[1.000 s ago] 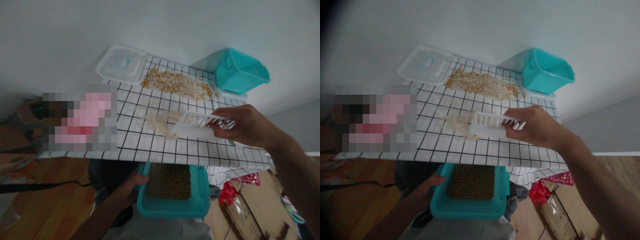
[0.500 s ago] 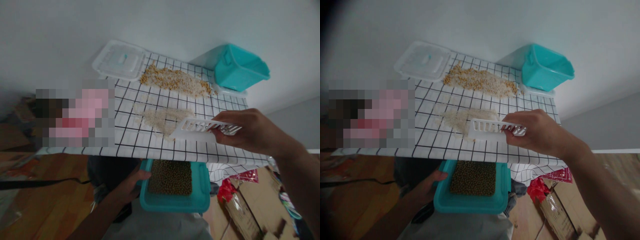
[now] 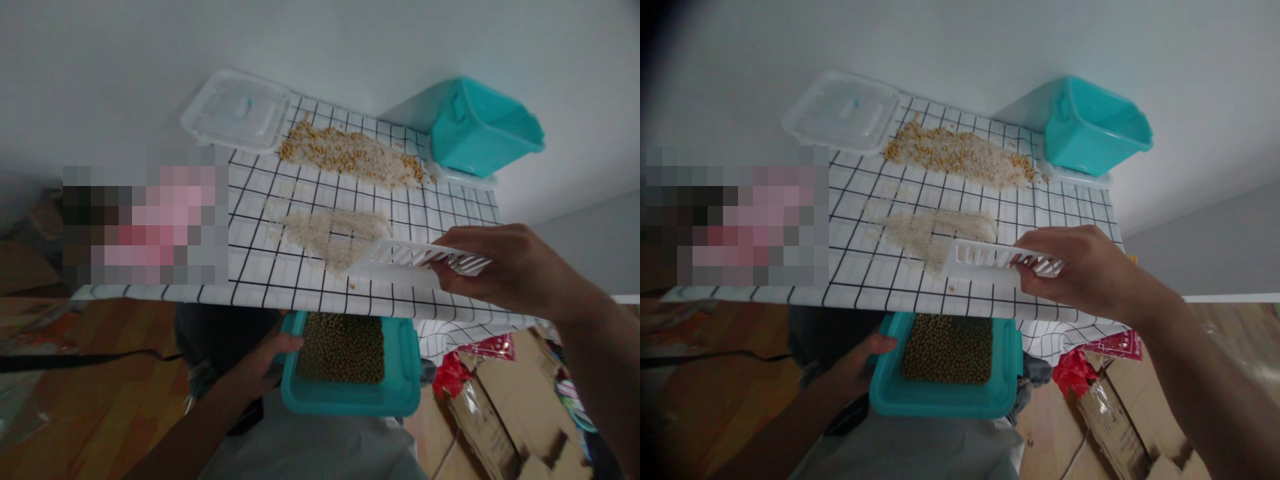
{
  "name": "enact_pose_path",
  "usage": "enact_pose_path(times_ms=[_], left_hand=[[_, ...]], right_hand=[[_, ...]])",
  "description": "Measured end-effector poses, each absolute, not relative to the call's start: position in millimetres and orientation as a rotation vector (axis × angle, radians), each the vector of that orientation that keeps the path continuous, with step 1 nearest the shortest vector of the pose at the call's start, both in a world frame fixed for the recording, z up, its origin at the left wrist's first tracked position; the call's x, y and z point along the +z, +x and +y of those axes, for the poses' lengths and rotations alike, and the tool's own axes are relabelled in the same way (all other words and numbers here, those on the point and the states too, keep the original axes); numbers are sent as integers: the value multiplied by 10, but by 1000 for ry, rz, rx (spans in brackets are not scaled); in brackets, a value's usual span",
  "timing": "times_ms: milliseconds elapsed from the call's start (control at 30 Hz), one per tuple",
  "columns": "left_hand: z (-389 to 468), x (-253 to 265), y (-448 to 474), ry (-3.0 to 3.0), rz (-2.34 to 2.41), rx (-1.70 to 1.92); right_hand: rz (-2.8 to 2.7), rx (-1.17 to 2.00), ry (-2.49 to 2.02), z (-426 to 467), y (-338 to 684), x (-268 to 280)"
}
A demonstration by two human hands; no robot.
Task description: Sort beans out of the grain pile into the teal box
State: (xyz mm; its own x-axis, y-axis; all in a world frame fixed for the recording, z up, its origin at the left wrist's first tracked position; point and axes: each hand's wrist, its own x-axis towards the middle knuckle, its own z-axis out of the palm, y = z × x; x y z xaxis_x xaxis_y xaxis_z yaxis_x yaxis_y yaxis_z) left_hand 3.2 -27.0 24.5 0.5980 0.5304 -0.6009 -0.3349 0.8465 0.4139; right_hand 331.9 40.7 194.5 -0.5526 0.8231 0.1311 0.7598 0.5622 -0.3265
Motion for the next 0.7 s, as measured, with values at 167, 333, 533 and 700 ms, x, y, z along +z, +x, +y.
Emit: enact_pose_path(times_ms=[167, 333, 533, 700], left_hand=[[-301, 178, 25, 208, 844, 467], [-328, 148, 75, 199, 859, 471], [-316, 100, 181, 187, 774, 471], [-293, 155, 279, 206, 773, 481]], right_hand=[[-2520, 260, -1311, 333, 3374, 1952], [-2434, 254, -1386, 243, 3485, 1927], [-2365, 267, -1456, 186, 3615, 1794], [-2371, 306, -1526, 78, 3668, 1780]])
